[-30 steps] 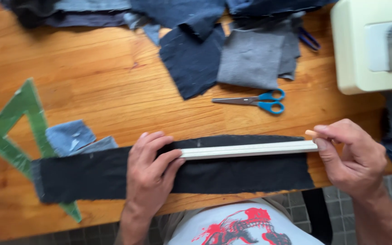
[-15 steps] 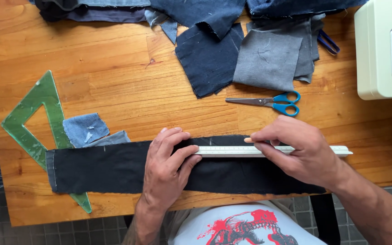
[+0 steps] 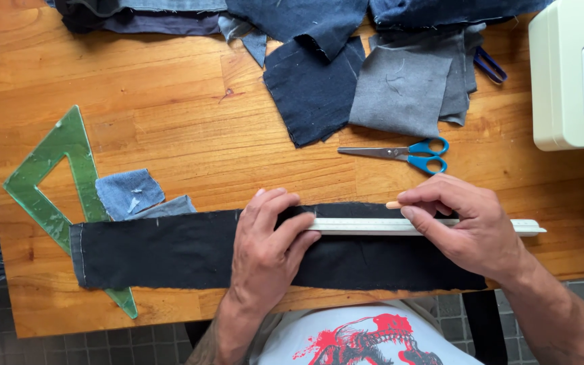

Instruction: The person cuts a piece of black fabric along a seam using scissors. They then use a ruler and chalk to mark a straight line on the fabric and cut along the marked line to create a rectangular piece.

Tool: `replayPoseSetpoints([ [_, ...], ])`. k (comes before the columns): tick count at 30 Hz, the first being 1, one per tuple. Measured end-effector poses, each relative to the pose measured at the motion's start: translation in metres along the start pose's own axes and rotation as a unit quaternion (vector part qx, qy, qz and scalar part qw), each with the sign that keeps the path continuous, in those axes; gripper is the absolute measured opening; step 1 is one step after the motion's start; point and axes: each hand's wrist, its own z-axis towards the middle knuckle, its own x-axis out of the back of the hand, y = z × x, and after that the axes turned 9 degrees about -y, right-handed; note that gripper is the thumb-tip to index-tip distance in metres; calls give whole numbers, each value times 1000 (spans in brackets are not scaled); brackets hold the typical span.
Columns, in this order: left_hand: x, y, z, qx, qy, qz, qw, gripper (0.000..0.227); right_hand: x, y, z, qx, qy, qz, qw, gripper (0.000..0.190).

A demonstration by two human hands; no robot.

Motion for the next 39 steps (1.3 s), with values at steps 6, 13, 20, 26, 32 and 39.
replayPoseSetpoints([
  [6,0,-5,-2,-1,-11,-30,999,18,1,7,-6,1,10,7,1000,14],
  [13,-1,-3,-3,8,3,-21,1000,13,5,6,-2,-10,-14,-15,1000,11],
  [20,-1,-2,0,11,-3,-21,1000,12,14,2,4,30,-60,-11,998,7],
  [26,-3,-2,-2,20,-7,-6,1000,13,12,2,10,60,-61,-52,995,6],
  [32,-4,-3,-1,20,-9,-6,1000,13,19,10,7,95,-87,-29,991,7],
  [39,-1,-2,1,15,-11,-9,1000,13,13,19,0,56,-32,-37,997,8],
])
